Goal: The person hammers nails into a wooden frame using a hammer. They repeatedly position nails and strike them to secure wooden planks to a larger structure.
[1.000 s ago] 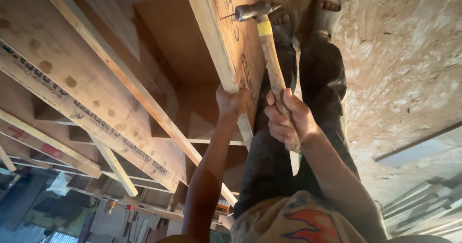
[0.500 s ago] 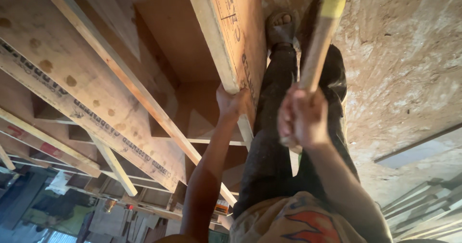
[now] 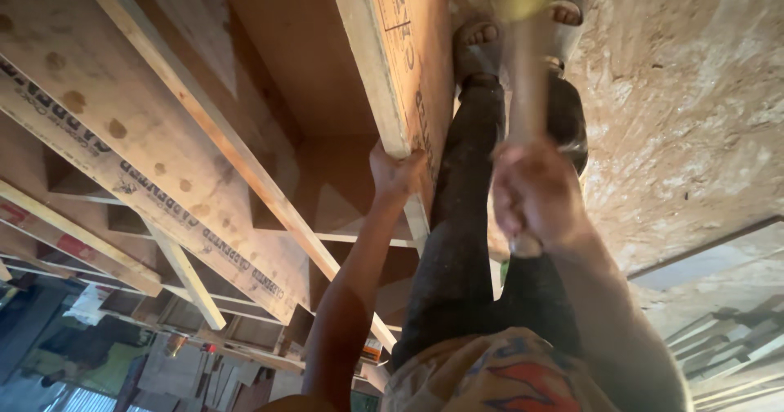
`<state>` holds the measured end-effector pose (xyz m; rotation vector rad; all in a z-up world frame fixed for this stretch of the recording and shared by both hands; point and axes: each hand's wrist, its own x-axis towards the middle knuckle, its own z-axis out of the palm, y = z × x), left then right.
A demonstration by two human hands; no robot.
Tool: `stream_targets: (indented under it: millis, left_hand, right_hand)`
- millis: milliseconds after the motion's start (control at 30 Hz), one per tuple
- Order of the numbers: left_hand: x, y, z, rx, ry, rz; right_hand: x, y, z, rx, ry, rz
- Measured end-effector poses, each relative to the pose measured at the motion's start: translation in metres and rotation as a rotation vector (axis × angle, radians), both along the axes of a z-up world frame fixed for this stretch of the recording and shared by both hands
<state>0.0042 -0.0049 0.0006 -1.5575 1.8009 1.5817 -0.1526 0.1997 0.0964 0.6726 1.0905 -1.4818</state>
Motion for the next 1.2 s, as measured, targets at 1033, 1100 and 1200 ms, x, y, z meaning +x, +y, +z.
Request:
stream_targets:
  millis: [1033,1100,1200]
  left_hand:
    - [0.001,-0.016,0.012,0.081,-0.005,-0.123]
    - [-0.010,-0.036,0.021,0.068,0.009,-0.249]
    - [-0.036,-0.064,0.056,-0.360,0.137,-0.228]
  right_hand:
    - [0.030,0.001,0.015,-0.232,-0.214,-0.557]
    - [0.031,0.000,0.012,-0.227,-0.233,-0.555]
    - [0.034,0.005,0.010,-0.210,-0.247,-0.551]
